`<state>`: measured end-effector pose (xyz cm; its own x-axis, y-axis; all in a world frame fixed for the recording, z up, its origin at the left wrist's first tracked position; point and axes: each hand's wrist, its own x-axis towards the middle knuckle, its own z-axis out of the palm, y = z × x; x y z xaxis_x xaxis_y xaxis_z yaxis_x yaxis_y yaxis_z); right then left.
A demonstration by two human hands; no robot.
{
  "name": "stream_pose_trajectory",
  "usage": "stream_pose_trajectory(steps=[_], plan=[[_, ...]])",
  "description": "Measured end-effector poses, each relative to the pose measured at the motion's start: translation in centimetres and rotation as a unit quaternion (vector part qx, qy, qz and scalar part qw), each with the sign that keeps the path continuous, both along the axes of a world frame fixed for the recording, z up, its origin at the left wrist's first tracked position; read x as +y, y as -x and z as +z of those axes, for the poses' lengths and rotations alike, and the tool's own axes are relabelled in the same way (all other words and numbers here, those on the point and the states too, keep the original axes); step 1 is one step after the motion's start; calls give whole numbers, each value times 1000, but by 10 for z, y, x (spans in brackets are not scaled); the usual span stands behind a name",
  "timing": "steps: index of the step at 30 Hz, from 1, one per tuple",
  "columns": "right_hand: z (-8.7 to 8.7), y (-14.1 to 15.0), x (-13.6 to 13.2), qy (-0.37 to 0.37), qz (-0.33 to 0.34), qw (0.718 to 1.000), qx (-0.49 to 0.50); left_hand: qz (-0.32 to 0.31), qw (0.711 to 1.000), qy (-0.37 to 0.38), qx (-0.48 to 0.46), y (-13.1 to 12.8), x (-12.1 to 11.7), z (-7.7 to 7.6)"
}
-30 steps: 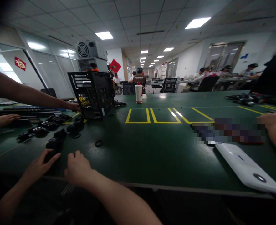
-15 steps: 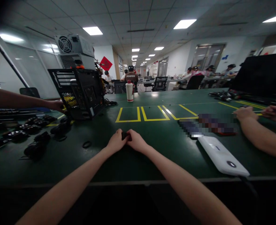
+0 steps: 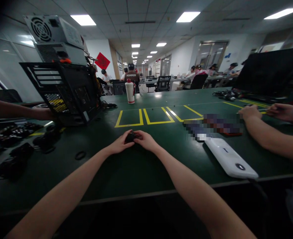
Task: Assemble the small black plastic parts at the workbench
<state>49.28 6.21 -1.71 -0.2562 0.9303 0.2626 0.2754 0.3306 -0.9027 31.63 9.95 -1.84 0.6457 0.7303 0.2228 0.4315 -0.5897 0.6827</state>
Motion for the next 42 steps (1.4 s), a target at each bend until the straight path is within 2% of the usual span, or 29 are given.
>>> stream_pose_trajectory(steps=[4, 9, 16, 21, 25, 28, 33, 39, 42], plan=[[6, 1, -5, 25, 12, 999, 40, 7, 1000, 10, -6, -1, 0, -1], [4, 3, -2, 81, -30, 994, 64, 14, 1000, 6, -12, 0, 2, -4], [5, 3, -3, 74, -1, 994, 81, 28, 1000, -1, 14, 2, 2, -5], [2, 6, 1, 106, -52, 988, 101, 69, 998, -2, 8, 1, 1, -7], [5, 5, -1, 93, -28, 992, 81, 106, 993, 3, -42, 0, 1, -10], [6, 4, -3, 86, -17, 992, 96, 108, 993, 9, -34, 0, -1, -9], [2, 6, 1, 108, -58, 986, 112, 106, 994, -11, -9, 1, -6, -2], [6, 1, -1, 125, 15, 987, 97, 101, 995, 4, -14, 0, -7, -1], [5, 2, -1, 112, -1, 989, 100, 90, 996, 15, -21, 1, -7, -2]])
